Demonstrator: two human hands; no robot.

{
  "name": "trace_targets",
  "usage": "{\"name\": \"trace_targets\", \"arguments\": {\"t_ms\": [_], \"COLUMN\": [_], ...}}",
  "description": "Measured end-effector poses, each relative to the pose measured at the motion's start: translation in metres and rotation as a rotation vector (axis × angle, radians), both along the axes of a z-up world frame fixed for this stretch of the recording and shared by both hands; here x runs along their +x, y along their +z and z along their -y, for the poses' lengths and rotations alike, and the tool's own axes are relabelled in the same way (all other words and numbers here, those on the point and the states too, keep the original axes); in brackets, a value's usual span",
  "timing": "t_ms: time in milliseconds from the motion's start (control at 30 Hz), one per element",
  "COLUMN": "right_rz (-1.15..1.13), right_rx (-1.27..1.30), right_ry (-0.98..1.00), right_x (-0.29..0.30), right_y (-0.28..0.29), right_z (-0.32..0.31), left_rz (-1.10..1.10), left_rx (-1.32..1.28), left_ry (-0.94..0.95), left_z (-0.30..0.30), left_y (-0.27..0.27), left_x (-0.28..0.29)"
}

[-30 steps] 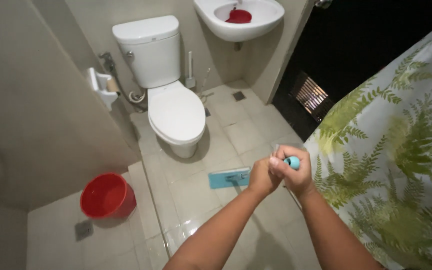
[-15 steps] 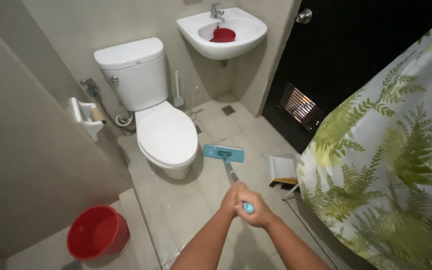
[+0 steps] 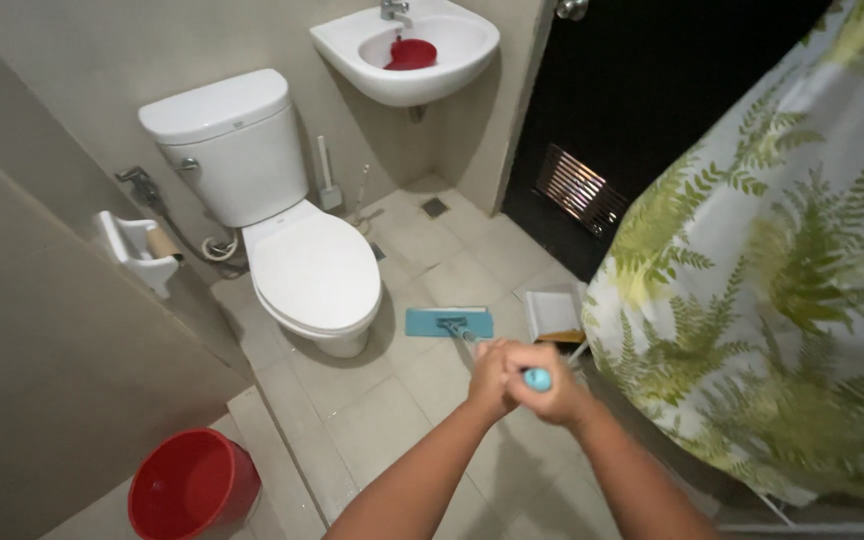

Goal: The person mops the tiled bathroom floor using a blue flat mop. They move the mop back and forth across the floor, cleaning around a red bucket, a small step stool, a toilet, and a sink. The person also rinses the mop head under the shower faucet before continuing to mop.

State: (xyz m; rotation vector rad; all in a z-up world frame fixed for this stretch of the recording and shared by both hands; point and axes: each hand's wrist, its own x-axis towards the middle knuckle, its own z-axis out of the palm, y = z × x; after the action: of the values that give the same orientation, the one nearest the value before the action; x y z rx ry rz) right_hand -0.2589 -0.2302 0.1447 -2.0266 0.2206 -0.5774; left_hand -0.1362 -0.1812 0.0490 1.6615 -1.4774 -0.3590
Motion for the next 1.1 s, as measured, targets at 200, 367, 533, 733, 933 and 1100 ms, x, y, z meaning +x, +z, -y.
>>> {"name": "trace_targets", "arguments": {"t_ms": [200, 367, 533, 733, 933, 1100], "right_rz": [0.039, 0.453, 0.484, 0.409, 0.383, 0.263], "right_rx": [0.096, 0.105, 0.118, 0.202, 0.192, 0.227], "right_ry": [-0.215, -0.497, -0.661, -0.432, -0.354, -0.347], "right_x": [-0.022, -0.022, -0.024, -0.021, -0.017, -0.005], "right_y": [0.064, 0.063, 0.027, -0.016, -0.064, -0.083], "right_z": [-0.008, -0.022, 0.011, 0.085, 0.187, 0.256], "left_rz": [-0.021, -0.12, -0.156, -0.045, 0.025, -0.066], "left_rx": [0.036, -0.052, -0.244, -0.173, 0.176, 0.216], "left_ry": [0.025, 0.032, 0.021, 0.055, 0.212, 0.364], "left_z": [0.015, 0.021, 0.055, 0.129, 0.208, 0.271], "left_y": [0.051, 0.074, 0.037, -0.036, -0.025, -0.042], "left_x": [-0.032, -0.057, -0.055, -0.033, -0.025, -0.014]}}
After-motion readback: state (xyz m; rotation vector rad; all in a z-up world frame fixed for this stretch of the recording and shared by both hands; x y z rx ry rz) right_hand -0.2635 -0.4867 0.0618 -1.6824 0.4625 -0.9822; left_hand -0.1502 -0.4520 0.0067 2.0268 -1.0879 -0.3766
